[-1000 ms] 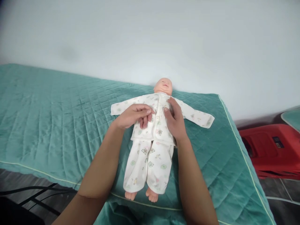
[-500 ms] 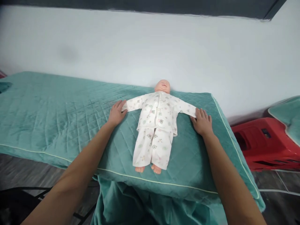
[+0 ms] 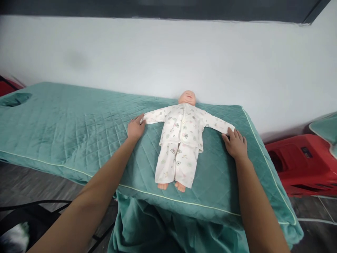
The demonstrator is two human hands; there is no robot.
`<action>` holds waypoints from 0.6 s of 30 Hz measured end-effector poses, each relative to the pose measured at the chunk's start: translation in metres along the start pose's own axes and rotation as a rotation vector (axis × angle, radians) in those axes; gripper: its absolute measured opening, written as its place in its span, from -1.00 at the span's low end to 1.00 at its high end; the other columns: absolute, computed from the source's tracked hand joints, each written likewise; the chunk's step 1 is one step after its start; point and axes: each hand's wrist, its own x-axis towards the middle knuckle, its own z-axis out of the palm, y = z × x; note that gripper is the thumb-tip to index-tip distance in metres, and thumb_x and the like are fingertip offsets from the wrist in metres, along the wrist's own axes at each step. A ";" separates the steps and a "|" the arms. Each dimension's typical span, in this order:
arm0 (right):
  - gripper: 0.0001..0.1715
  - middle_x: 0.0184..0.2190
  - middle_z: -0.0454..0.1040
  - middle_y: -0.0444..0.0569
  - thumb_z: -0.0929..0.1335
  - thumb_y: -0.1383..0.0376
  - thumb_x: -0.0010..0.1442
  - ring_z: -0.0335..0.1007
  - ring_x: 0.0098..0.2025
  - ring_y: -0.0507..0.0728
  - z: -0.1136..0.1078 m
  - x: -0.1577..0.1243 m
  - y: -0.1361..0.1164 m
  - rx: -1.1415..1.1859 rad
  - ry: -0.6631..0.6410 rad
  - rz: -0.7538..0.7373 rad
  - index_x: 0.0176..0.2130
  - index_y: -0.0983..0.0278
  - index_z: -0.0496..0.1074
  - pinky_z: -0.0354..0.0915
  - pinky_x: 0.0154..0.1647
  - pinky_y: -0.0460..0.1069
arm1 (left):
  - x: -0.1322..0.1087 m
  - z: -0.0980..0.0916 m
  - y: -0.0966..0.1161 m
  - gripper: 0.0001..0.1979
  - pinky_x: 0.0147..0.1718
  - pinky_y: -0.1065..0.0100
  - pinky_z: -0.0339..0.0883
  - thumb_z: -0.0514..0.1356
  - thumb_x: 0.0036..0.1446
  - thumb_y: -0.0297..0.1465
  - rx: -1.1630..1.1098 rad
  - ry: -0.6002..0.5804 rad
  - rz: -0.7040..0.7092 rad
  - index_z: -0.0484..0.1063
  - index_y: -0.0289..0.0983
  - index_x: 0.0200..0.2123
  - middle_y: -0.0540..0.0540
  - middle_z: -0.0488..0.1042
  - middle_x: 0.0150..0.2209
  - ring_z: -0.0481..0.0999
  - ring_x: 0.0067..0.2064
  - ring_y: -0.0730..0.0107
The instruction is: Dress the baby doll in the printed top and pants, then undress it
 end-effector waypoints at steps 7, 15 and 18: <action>-0.19 0.40 0.14 0.23 0.09 -0.07 0.39 -0.01 0.45 0.37 -0.001 -0.002 -0.004 -0.020 0.010 0.031 0.37 0.39 0.16 -0.02 0.41 0.33 | 0.001 0.000 -0.003 -0.55 0.24 0.05 0.24 0.00 0.33 -0.43 -0.017 0.049 -0.053 0.41 -0.21 0.23 -0.21 0.57 0.08 0.53 0.12 0.08; -0.20 0.38 0.18 0.24 0.14 -0.05 0.37 0.03 0.43 0.40 0.000 -0.003 -0.001 0.025 0.031 -0.013 0.40 0.33 0.10 0.05 0.35 0.35 | 0.000 -0.002 -0.002 -0.51 0.15 0.09 0.34 -0.01 0.31 -0.44 -0.047 0.016 -0.052 0.40 -0.10 0.25 -0.16 0.55 0.11 0.51 0.15 0.06; -0.22 0.36 0.23 0.24 0.15 -0.04 0.36 0.04 0.43 0.39 0.001 -0.003 -0.001 0.032 0.034 -0.012 0.37 0.35 0.15 0.04 0.37 0.34 | 0.001 -0.001 -0.004 -0.51 0.23 0.13 0.28 0.02 0.31 -0.39 -0.070 -0.006 -0.028 0.38 -0.07 0.26 -0.10 0.52 0.16 0.48 0.20 0.12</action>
